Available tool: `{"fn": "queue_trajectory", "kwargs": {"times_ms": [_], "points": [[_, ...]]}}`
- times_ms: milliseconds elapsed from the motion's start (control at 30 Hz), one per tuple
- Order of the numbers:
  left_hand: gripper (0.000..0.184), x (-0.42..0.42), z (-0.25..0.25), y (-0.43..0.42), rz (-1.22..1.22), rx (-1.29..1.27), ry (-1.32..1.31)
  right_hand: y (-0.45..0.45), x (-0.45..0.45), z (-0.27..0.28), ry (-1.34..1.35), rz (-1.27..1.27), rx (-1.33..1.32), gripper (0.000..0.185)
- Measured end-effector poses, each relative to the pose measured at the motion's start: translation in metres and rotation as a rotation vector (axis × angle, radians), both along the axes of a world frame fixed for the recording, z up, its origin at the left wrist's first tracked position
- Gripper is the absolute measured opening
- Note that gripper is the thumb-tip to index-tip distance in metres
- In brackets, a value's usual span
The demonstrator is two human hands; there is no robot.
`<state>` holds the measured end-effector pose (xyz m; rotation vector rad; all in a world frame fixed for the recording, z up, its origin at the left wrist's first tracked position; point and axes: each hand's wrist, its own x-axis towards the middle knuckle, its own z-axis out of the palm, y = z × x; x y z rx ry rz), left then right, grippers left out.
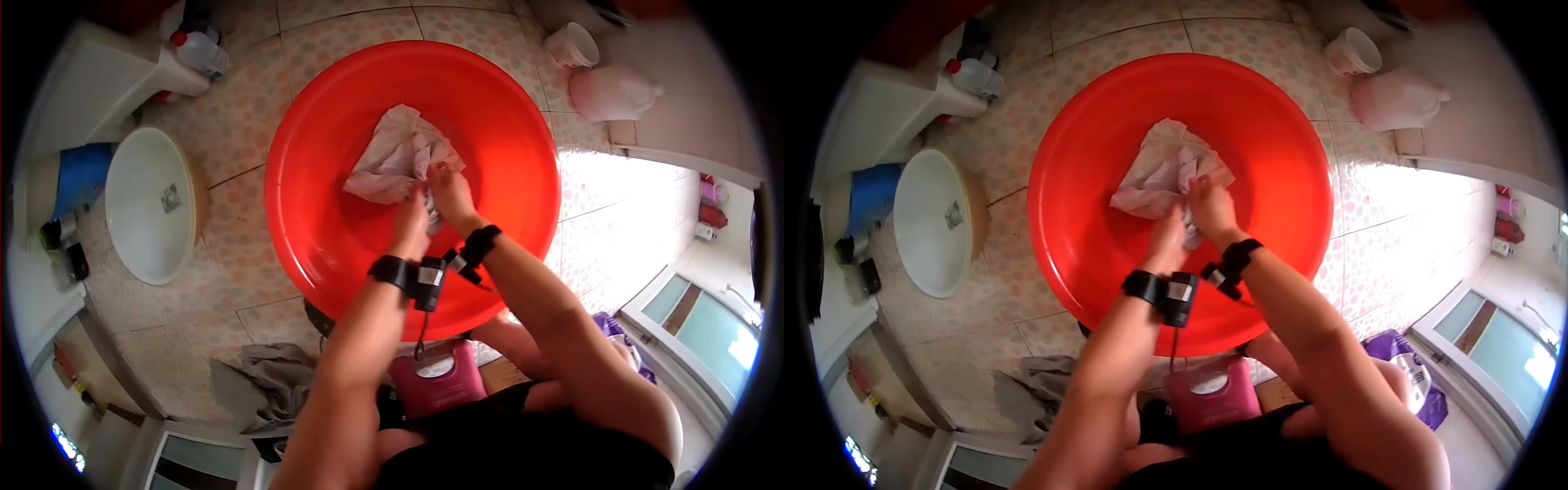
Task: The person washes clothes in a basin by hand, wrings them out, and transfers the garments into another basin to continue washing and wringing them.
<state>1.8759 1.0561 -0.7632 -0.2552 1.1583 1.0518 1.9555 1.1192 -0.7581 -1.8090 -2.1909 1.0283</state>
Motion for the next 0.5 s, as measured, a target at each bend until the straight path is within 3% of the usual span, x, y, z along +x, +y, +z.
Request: {"fn": "queue_trajectory", "kwargs": {"times_ms": [67, 100, 133, 200, 233, 267, 333, 367, 400, 467, 500], "points": [[0.042, -0.026, 0.015, -0.001, 0.058, 0.03, 0.029, -0.034, -0.007, 0.029, 0.385, 0.051, -0.102, 0.024], [0.039, -0.034, -0.029, -0.008, 0.163, 0.134, -0.131, -0.048, -0.016, 0.05, 0.416, 0.055, -0.16, 0.015], [0.039, -0.027, -0.028, -0.006, 0.168, 0.135, -0.123, -0.041, -0.01, 0.035, 0.424, 0.061, -0.161, 0.015], [0.037, 0.009, -0.02, 0.0, 0.182, 0.096, 0.071, -0.015, 0.006, -0.014, 0.058, 0.246, 0.027, 0.022], [0.036, 0.019, -0.018, -0.001, 0.181, 0.076, 0.159, 0.004, -0.004, 0.011, 0.314, -0.134, -0.024, 0.024], [0.036, 0.012, -0.007, 0.0, 0.171, 0.075, 0.156, -0.002, -0.006, 0.007, 0.311, -0.144, -0.023, 0.024], [0.031, -0.016, 0.018, 0.006, 0.125, 0.04, -0.158, -0.017, -0.006, -0.002, 0.385, -0.123, -0.003, 0.023], [0.028, -0.036, 0.033, 0.003, 0.056, 0.024, 0.03, -0.037, -0.008, -0.002, 0.404, 0.217, 0.192, 0.025], [0.026, -0.046, -0.04, -0.008, 0.041, 0.273, -0.244, -0.041, -0.025, 0.065, 0.409, 0.072, -0.237, 0.027], [0.026, -0.007, -0.011, -0.003, 0.209, 0.039, 0.15, -0.016, -0.017, 0.032, -0.627, 0.821, 0.219, 0.026], [0.026, 0.004, -0.018, -0.002, 0.142, -0.007, -0.08, -0.003, 0.006, -0.012, -0.11, 0.194, 0.157, 0.026]]}}
